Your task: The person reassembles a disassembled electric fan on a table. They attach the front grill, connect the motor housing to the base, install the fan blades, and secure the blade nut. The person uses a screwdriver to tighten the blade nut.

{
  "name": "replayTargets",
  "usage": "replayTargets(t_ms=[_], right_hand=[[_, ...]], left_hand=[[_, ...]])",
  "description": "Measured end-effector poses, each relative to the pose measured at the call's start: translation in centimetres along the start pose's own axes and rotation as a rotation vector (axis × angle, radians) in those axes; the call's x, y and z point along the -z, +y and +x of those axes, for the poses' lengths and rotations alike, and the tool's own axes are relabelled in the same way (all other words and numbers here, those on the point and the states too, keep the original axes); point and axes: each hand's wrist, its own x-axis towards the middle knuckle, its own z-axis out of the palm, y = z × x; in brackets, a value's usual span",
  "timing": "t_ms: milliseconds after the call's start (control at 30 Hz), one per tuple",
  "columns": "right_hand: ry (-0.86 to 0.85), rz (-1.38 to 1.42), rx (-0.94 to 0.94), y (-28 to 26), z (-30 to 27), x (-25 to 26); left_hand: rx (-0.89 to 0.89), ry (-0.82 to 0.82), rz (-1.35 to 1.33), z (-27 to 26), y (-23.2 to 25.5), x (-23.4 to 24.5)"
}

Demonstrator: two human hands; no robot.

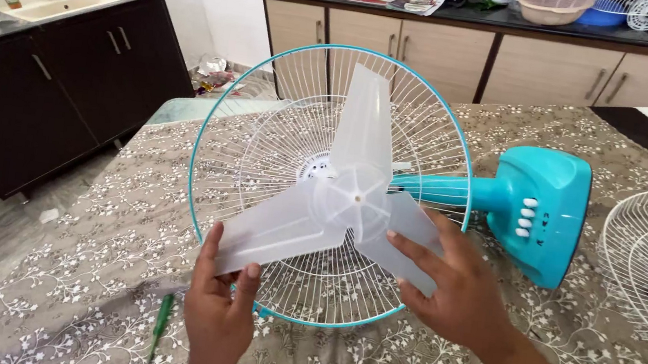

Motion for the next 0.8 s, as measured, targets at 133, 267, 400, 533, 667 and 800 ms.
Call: replayTargets(t_ms=[133,267,400,533,667,800], right_hand=[[-0.061,0.056,0.005,0.6,1.7,0.0],[-0.209,0.138,-0.074,1.4,3.7,0.2],[-0.301,0.16,-0.06,2.2,5.0,-0.6],[-0.363,0.12,-0.084,2.5,4.9,-1.4],[-0.388,0.066,-0.079,2.4,4.6,-1.7],[-0.544,-0.08,-0.223,1.8,4.5,-1.9]], left_hand=[[0.01,-0.012,0.063,2.1,2.5,1.5],[-0.002,-0.065,-0.04,3.8,4.4,2.3],[-0.072,-0.091,-0.143,5.1,5.1,2.3],[0.015,-0.076,-0.086,5.1,4.5,2.2],[0.054,-0.101,-0.084,4.7,3.1,2.4],[0.003,-0.082,-0.073,4.3,1.8,2.5]])
